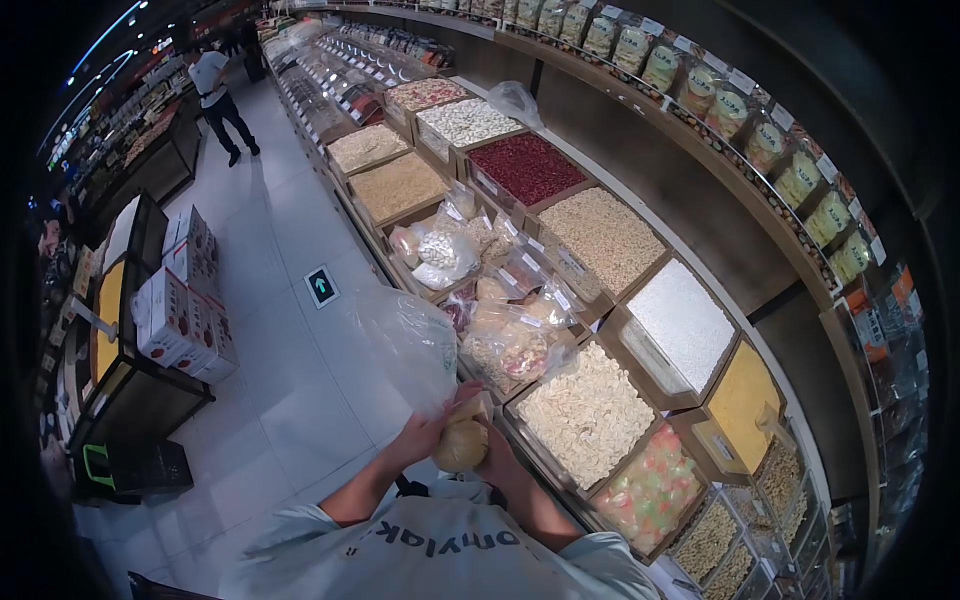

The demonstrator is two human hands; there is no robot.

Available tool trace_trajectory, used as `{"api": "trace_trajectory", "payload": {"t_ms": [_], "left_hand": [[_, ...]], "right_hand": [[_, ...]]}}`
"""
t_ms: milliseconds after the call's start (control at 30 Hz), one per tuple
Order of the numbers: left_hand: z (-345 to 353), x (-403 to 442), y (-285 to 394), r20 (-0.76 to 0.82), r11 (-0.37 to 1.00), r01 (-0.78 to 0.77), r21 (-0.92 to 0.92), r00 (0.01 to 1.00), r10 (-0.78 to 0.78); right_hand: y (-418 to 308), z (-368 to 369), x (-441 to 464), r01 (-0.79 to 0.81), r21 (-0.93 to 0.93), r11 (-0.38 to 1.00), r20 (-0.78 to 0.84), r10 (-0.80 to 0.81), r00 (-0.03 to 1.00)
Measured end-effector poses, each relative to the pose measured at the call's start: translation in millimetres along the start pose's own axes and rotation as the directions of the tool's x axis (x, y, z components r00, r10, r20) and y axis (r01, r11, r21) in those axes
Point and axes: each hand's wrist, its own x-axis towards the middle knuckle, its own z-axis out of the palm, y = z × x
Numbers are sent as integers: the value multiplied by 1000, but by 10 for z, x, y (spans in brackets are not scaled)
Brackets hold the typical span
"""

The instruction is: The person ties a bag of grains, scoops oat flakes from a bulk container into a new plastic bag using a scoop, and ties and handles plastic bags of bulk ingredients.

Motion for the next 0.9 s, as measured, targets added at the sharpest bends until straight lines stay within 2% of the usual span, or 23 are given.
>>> {"api": "trace_trajectory", "payload": {"t_ms": [33, 67, 100, 133, 167, 200, 233, 267, 333, 433, 467, 500, 533, 567, 600, 633, 667, 700, 733, 767, 800, 833, 900], "left_hand": [[-79, -61, 96, 45, 996, -42, 73, 998, 39], [-146, -115, 151, 94, 986, -86, 144, 993, 73], [-204, -163, 136, 77, 985, -86, 147, 994, 75], [-253, -214, 77, 67, 991, -69, 116, 996, 61], [-296, -261, 20, 58, 995, -53, 85, 997, 48], [-344, -304, -20, 42, 995, -56, 87, 998, 52], [-400, -346, -56, 37, 998, 22, 55, 999, -24], [-453, -379, -86, 35, 995, 99, 21, 994, -100], [-545, -425, -143, -5, 989, 147, 10, 989, -147], [-701, -455, -167, -83, 972, 233, -1, 969, -232], [-770, -446, -162, -124, 965, 263, 4, 958, -260], [-849, -440, -154, -135, 965, 262, 6, 956, -259], [-926, -442, -151, -148, 946, 321, 50, 939, -311], [-993, -438, -158, -160, 920, 380, 91, 918, -363], [-1061, -415, -180, -165, 920, 382, 90, 917, -364], [-1131, -378, -211, -130, 862, 467, 196, 884, -449], [-1201, -337, -244, -104, 788, 536, 303, 841, -531], [-1274, -303, -272, -105, 789, 536, 302, 841, -531], [-1350, -284, -310, 60, 925, 113, 362, 988, -144], [-1471, -277, -485, 153, 925, -115, 363, 986, 63], [-1590, -268, -653, 237, 877, -337, 343, 934, 266], [-1793, -262, -1090, 327, 928, -223, 298, 937, 121], [-1931, -34, -996, 412, 958, -102, 269, 911, -18]], "right_hand": [[48, 194, -37, 62, -309, 949, 109, -30, 994], [91, 89, 52, 140, -560, 817, 207, -25, 978], [134, -16, 141, 257, -764, 592, 305, -19, 952], [176, -112, 229, 379, -860, 343, 399, -14, 917], [262, -303, 363, 306, -844, 440, 405, 152, 901], [332, -383, 443, 262, -835, 483, 414, 240, 878], [400, -412, 513, 211, -829, 517, 419, 326, 847], [454, -441, 578, 299, -871, 391, 428, 303, 851], [474, -433, 666, 380, -889, 253, 446, 297, 845], [384, -50, 598, 449, -877, 172, 481, 345, 806], [307, 80, 672, 98, -988, 116, 133, 352, 926], [227, 216, 739, -270, -961, 59, -236, 336, 912], [147, 457, 718, -270, -961, 57, -234, 345, 909], [59, 783, 631, -54, -968, -245, -109, 217, 970], [-27, 1087, 581, 126, -832, -540, 64, 133, 989], [-109, 1324, 596, 105, -888, -448, -11, 248, 969], [-104, 1444, 612, 105, -888, -448, -12, 250, 968], [-68, 1545, 650, 484, -791, -373, 356, 363, 861], [-37, 1634, 708, 787, -559, -260, 659, 437, 612], [-22, 1729, 787, 787, -559, -261, 659, 437, 612], [-11, 1827, 883, 818, -456, -350, 596, 562, 573], [-29, 1899, 991, 844, -333, -420, 509, 673, 536], [-156, 1941, 1216, 814, -331, -478, 487, 652, 581]]}}
